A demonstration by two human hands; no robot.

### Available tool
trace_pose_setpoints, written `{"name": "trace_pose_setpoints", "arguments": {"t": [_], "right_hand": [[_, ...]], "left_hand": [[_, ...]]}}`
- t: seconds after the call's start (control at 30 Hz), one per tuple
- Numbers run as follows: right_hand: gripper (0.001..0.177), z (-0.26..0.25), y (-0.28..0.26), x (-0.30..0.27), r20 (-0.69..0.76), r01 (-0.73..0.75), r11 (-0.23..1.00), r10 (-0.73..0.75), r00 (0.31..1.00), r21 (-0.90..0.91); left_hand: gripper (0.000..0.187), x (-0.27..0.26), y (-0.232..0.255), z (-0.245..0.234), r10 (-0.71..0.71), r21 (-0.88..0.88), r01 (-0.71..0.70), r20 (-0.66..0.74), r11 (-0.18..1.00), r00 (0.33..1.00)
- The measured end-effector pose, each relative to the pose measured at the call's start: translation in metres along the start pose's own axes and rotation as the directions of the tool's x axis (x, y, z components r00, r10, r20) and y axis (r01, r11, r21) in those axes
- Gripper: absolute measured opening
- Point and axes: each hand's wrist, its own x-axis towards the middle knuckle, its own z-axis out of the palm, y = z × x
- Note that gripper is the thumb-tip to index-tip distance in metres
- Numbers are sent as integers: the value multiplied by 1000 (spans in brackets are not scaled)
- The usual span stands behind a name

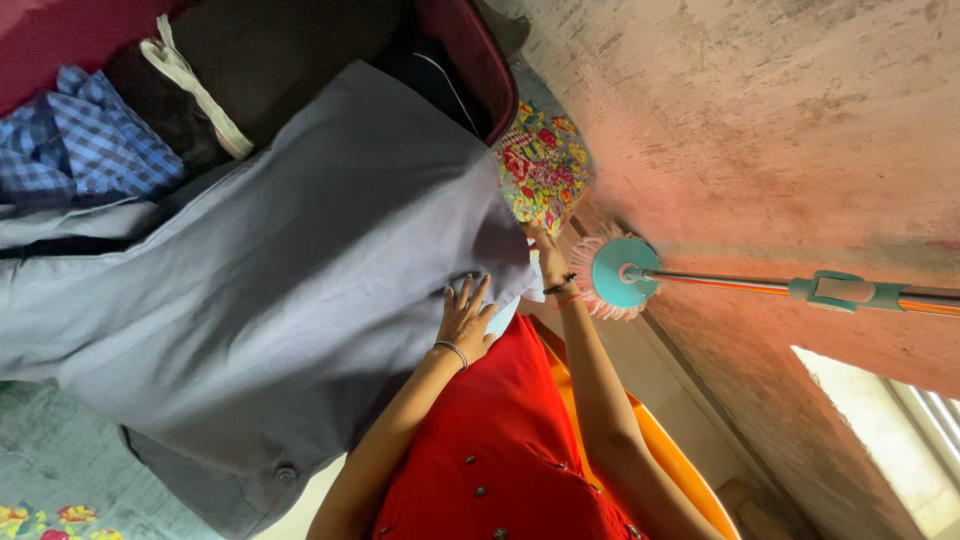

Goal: The person folds a blue checkered shirt and a grey jacket and places them into an open suitcase on a bed.

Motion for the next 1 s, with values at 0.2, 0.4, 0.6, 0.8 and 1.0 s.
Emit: {"name": "trace_pose_setpoints", "arguments": {"t": [0.2, 0.4, 0.6, 0.8, 1.0], "right_hand": [[87, 1, -2, 47, 93, -277, 956, 285, 954, -95], [89, 2, -23, 65, 167, -219, 930, 276, 947, -295], [60, 10, -31, 65, 88, -167, 953, 194, 977, -252], [25, -11, -4, 32, -12, 207, 977, -208, 978, -53], [16, -26, 28, -47, -216, -4, 926, -84, 973, -378]], "left_hand": [[54, 0, -1, 5, 29, -4, -29, -29, 1000, 999], [47, 2, -2, 7, 31, -10, -32, -32, 999, 999], [50, 6, -4, 17, 45, 6, -45, -13, 999, 999], [57, 7, -5, 26, 46, -6, -46, 4, 999, 999], [56, 5, -4, 27, 58, -8, -58, 12, 998, 998]]}}
